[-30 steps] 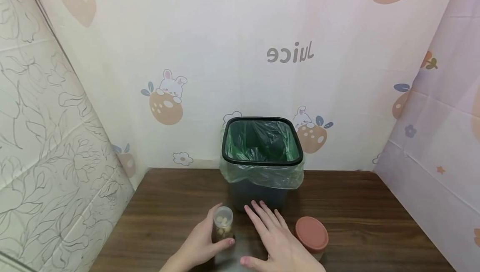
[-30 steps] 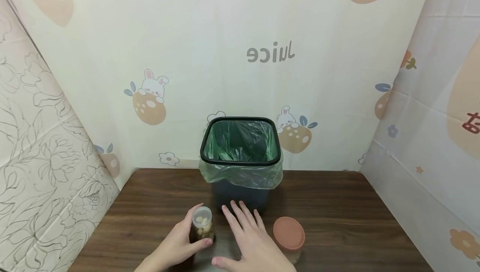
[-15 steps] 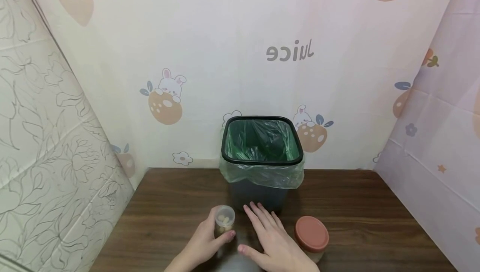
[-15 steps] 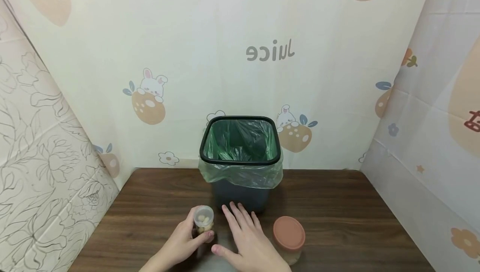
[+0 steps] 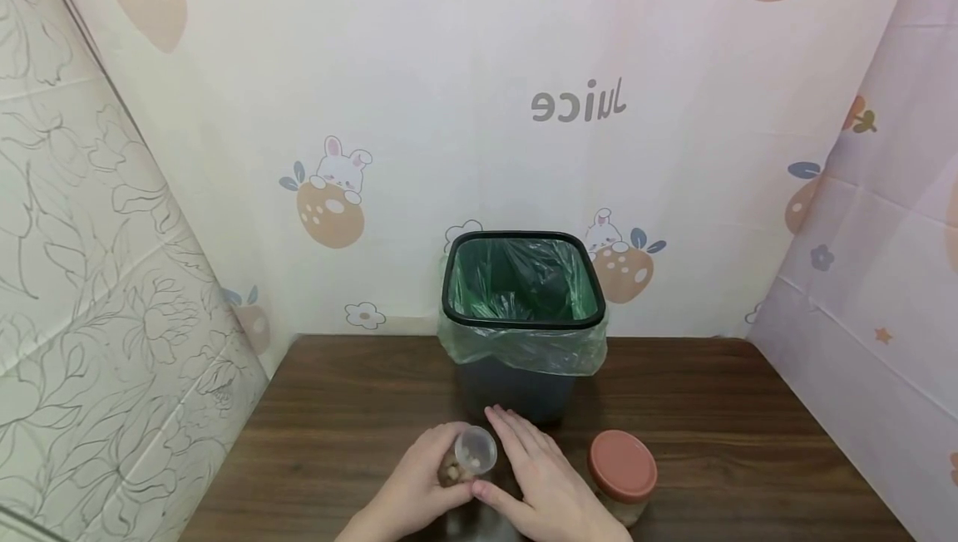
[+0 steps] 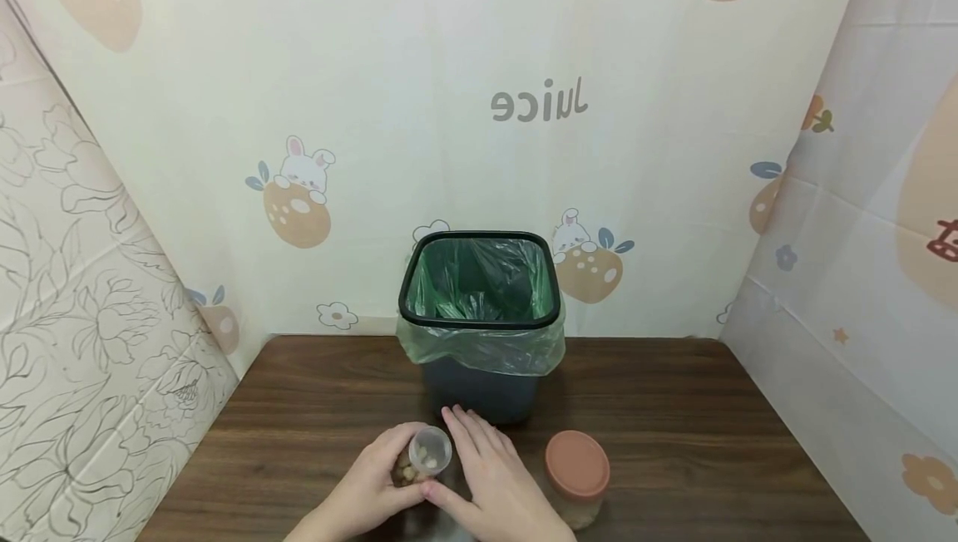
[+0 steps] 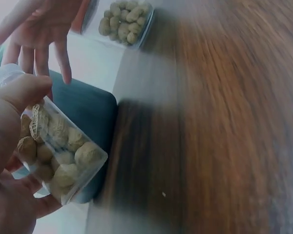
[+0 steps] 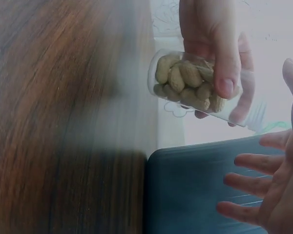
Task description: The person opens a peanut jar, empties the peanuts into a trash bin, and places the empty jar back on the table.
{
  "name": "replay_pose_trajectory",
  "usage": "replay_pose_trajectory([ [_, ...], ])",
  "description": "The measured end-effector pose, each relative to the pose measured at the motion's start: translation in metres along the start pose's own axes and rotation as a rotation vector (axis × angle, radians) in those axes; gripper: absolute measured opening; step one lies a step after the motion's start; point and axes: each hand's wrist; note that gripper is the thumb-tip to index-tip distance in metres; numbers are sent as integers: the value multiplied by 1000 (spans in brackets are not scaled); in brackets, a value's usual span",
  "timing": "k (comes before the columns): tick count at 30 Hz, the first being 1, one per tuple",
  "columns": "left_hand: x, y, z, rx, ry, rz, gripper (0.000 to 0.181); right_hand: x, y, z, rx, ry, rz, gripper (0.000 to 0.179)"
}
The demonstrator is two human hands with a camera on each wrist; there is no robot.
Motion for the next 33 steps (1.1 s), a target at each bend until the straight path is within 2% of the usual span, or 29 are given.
replay_pose_trajectory([
  [7, 2, 3, -17, 9, 111, -22, 69, 2, 1, 4, 21, 49, -31, 73],
  [15, 4, 12, -27, -28, 250, -93, 69, 4, 0, 7, 72, 67, -155, 52],
  [22, 5, 17, -33, -61, 291, -136, 69, 10, 3, 7, 92, 182, -201, 39],
  [33, 6, 23, -39, -52, 334, -185, 76, 26, -6, 12, 44, 263, -180, 39],
])
Point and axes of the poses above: each hand's wrist, its own y-axis towards the middle knuckle, its own x-axis out of the back of the hand, z = x × y, and after that the axes turned 13 degrees about z, right-handed
